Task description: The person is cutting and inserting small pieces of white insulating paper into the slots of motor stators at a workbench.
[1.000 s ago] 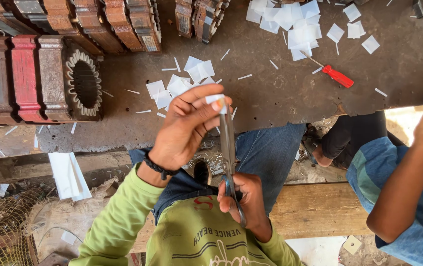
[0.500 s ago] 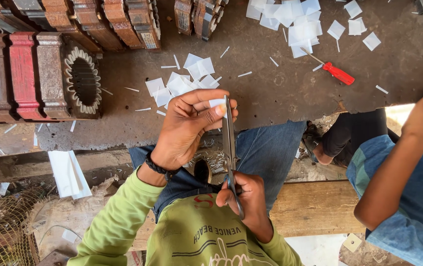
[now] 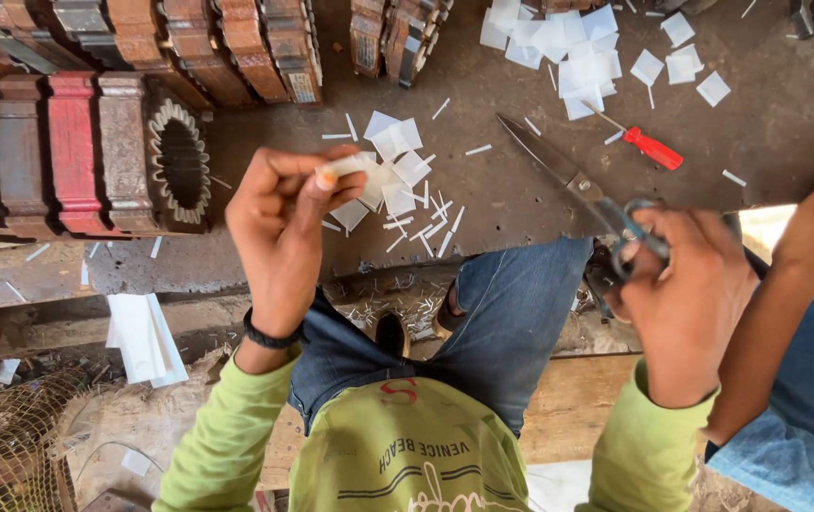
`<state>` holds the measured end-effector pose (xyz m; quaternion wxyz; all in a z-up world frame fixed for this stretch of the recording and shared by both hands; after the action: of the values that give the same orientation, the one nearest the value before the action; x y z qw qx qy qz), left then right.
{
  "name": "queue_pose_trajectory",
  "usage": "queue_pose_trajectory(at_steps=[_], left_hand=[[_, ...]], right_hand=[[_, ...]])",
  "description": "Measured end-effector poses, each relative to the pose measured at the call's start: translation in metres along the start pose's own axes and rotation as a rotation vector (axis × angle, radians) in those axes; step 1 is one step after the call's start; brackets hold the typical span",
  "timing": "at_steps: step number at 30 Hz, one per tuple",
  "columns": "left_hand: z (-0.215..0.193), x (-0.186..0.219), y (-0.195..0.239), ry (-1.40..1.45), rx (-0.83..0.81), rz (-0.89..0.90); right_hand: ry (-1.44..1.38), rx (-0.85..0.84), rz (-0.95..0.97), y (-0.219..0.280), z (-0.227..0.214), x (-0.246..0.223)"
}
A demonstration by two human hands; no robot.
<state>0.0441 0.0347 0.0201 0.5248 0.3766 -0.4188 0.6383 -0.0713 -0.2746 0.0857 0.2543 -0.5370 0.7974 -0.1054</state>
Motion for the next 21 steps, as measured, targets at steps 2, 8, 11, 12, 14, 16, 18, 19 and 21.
queue_pose_trajectory(at_steps=[2, 8, 11, 12, 14, 16, 18, 19, 21], left_hand=[[0.004, 0.023, 0.001, -0.139, 0.062, 0.102], [-0.021, 0.024, 0.02, -0.337, 0.249, 0.353], [-0.031, 0.024, 0.026, -0.355, 0.296, 0.382], [-0.034, 0.024, 0.028, -0.383, 0.314, 0.395], [-0.034, 0.023, 0.028, -0.33, 0.298, 0.365], [-0.037, 0.021, 0.027, -0.281, 0.285, 0.341], [-0.039, 0.017, 0.028, -0.415, 0.296, 0.355], [-0.038, 0.014, 0.027, -0.414, 0.295, 0.353], [-0.032, 0.007, 0.026, -0.333, 0.228, 0.335]], right_hand=[[-0.116, 0.103, -0.156, -0.005, 0.003, -0.028], [-0.485, -0.038, -0.574, -0.004, 0.069, -0.139], [-0.502, -0.138, -0.708, 0.001, 0.103, -0.179], [-0.465, -0.193, -0.788, 0.003, 0.114, -0.191], [-0.452, -0.23, -0.807, 0.005, 0.126, -0.193], [-0.445, -0.265, -0.83, 0.004, 0.135, -0.19], [-0.426, -0.263, -0.837, 0.002, 0.138, -0.175], [-0.424, -0.265, -0.836, 0.001, 0.139, -0.164], [-0.45, -0.215, -0.767, -0.006, 0.137, -0.139]])
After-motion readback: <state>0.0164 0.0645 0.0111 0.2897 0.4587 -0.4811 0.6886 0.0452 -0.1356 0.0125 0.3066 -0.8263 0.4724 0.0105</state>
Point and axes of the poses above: each hand's wrist, its own y-axis away from the middle knuckle, its own z-axis out of the palm, x = y × z, the point moved 5 cm from there along -y, towards the middle knuckle, and after that the axes turned 11 degrees about x, right-handed, at the moved point
